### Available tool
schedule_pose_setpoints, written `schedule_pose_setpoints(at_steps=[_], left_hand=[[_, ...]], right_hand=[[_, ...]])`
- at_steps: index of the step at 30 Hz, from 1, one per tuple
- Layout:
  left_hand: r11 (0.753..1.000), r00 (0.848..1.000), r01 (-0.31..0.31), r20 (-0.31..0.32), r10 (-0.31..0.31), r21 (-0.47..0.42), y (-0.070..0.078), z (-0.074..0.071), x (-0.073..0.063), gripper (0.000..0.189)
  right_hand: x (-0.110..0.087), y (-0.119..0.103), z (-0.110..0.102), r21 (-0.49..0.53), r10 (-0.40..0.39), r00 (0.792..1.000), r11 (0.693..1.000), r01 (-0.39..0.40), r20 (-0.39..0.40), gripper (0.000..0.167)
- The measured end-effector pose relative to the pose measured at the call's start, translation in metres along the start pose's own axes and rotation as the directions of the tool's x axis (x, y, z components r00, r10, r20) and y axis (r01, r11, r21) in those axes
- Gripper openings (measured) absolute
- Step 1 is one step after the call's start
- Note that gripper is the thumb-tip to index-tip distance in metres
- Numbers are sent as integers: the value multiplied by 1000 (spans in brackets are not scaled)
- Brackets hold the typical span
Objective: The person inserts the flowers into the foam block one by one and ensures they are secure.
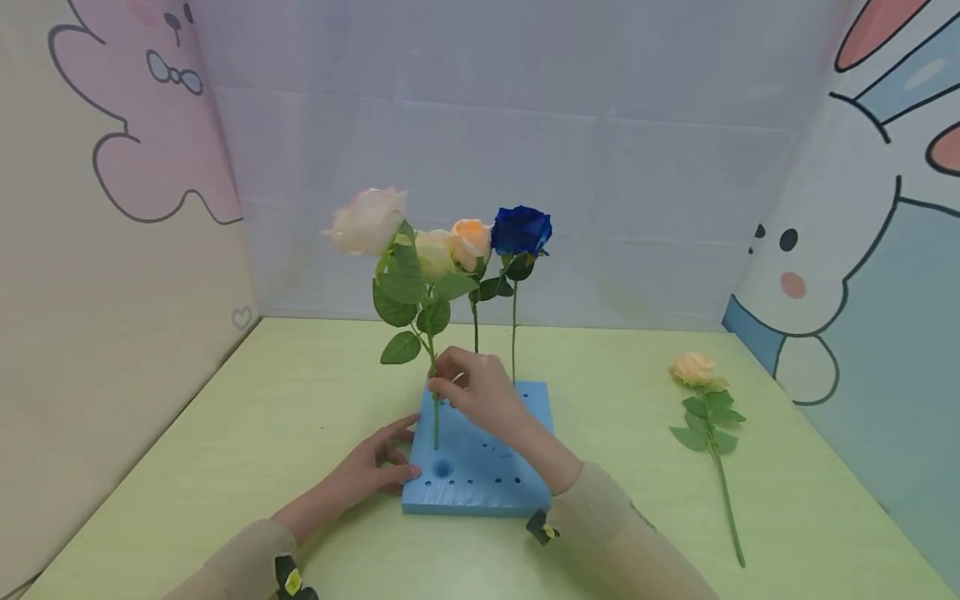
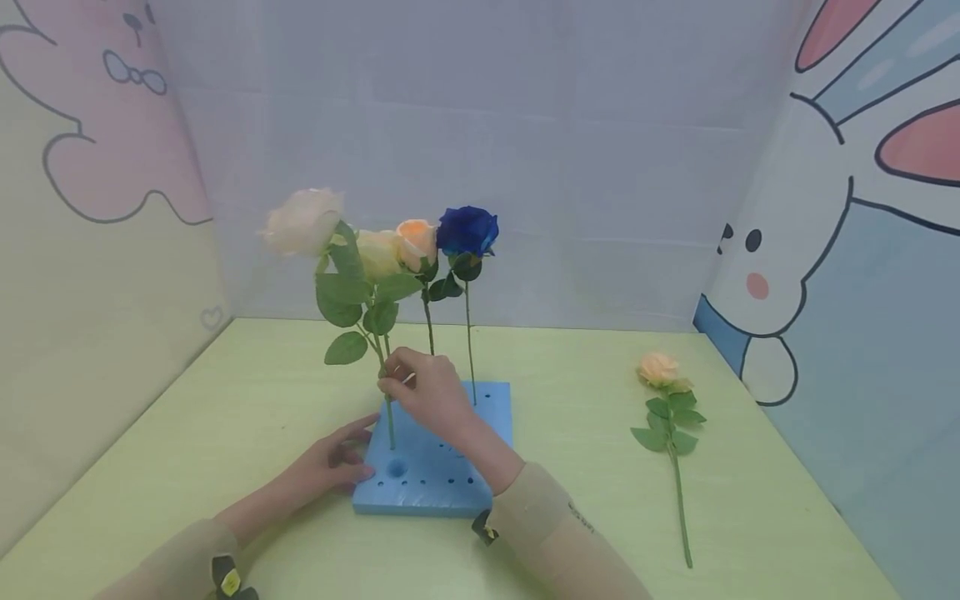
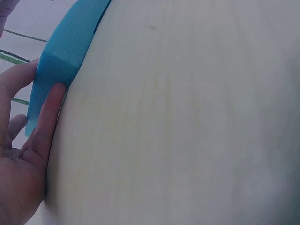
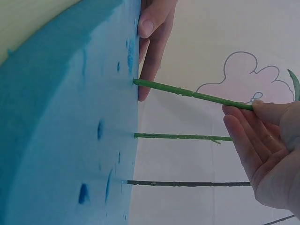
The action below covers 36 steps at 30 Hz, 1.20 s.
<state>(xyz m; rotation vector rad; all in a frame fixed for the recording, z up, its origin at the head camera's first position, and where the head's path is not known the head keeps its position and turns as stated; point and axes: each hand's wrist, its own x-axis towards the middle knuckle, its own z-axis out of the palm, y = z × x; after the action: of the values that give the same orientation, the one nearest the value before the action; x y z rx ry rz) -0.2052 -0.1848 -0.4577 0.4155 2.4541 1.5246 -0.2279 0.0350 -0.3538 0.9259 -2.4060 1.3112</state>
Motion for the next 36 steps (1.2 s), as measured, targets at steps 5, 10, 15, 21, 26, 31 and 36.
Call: schedule_pose_setpoints(at_steps=[5, 10, 15, 21, 26, 31, 36], left_hand=[[1000, 1000, -2, -4, 2, 0, -1, 0, 0, 81], [1000, 1000, -4, -6, 4, 12, -1, -1, 0, 81], [1000, 1000, 0, -3, 0, 18, 1, -1, 0, 81], [1000, 1000, -10, 9, 10, -8, 2, -1, 0, 81], [1000, 1000, -24, 8, 24, -2, 0, -1, 1, 81], [999, 999, -35, 3, 35, 13, -1, -1, 2, 80], [999, 999, -31, 7, 31, 6, -1, -1, 1, 80]], right_hand=[[-1, -1, 0, -8, 1, 1000, 1000, 0, 29, 4], [-1, -1, -1, -19, 12, 998, 1000, -11, 65, 6], [-1, 1, 1, -32, 11, 996, 999, -8, 91, 8], [-5, 3, 5, -37, -31, 995, 999, 34, 90, 9], [-8, 1, 4, -26, -43, 996, 999, 45, 72, 9], [-8, 0, 4, -21, -46, 995, 999, 48, 88, 9], [-8, 2, 5, -30, -41, 994, 999, 44, 97, 9]])
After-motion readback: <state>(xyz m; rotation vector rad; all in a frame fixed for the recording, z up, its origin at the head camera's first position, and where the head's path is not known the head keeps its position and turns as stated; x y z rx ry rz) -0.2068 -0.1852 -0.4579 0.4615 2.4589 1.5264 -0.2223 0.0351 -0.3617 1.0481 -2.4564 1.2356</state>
